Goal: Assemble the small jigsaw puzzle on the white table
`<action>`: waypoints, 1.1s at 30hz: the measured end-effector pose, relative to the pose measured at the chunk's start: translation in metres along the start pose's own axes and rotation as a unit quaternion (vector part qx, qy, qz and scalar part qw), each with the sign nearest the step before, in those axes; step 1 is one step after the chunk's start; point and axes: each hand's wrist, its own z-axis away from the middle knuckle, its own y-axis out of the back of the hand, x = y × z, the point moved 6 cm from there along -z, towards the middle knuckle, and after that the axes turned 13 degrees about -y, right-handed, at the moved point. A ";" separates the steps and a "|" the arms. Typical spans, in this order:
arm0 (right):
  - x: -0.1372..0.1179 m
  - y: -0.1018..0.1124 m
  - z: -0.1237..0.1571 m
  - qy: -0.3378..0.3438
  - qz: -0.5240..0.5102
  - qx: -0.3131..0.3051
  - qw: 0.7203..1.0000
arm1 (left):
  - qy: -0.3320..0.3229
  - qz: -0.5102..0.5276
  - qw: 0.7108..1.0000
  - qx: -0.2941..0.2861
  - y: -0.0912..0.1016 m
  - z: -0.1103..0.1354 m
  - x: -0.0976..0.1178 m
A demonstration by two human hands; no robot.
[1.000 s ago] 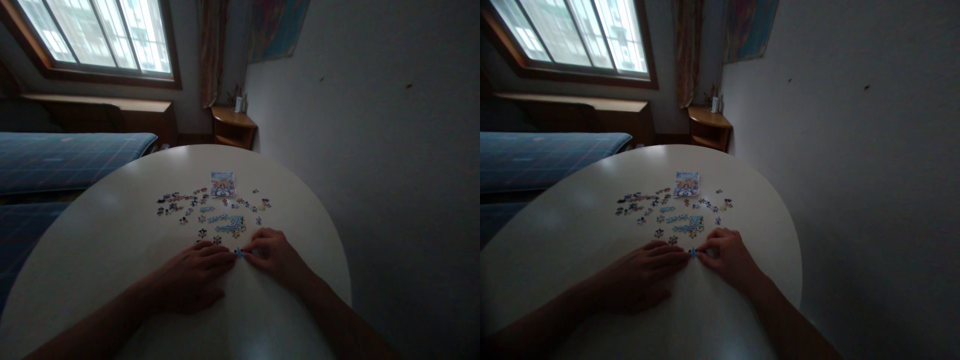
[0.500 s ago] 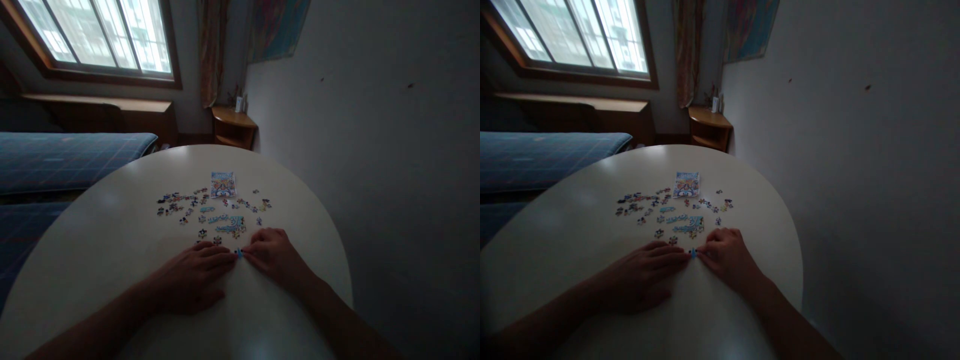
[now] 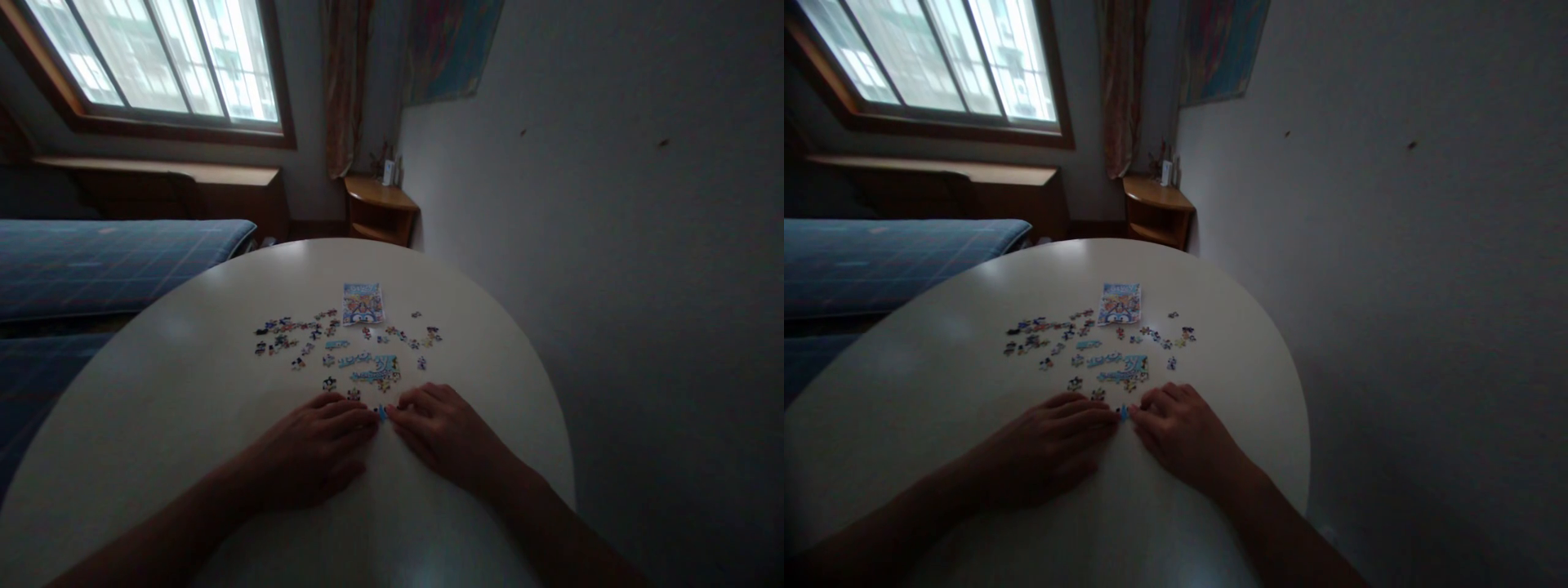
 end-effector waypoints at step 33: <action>0.118 0.013 -0.078 -0.214 -0.096 0.055 0.970 | -0.024 0.040 0.999 0.022 0.009 -0.007 0.003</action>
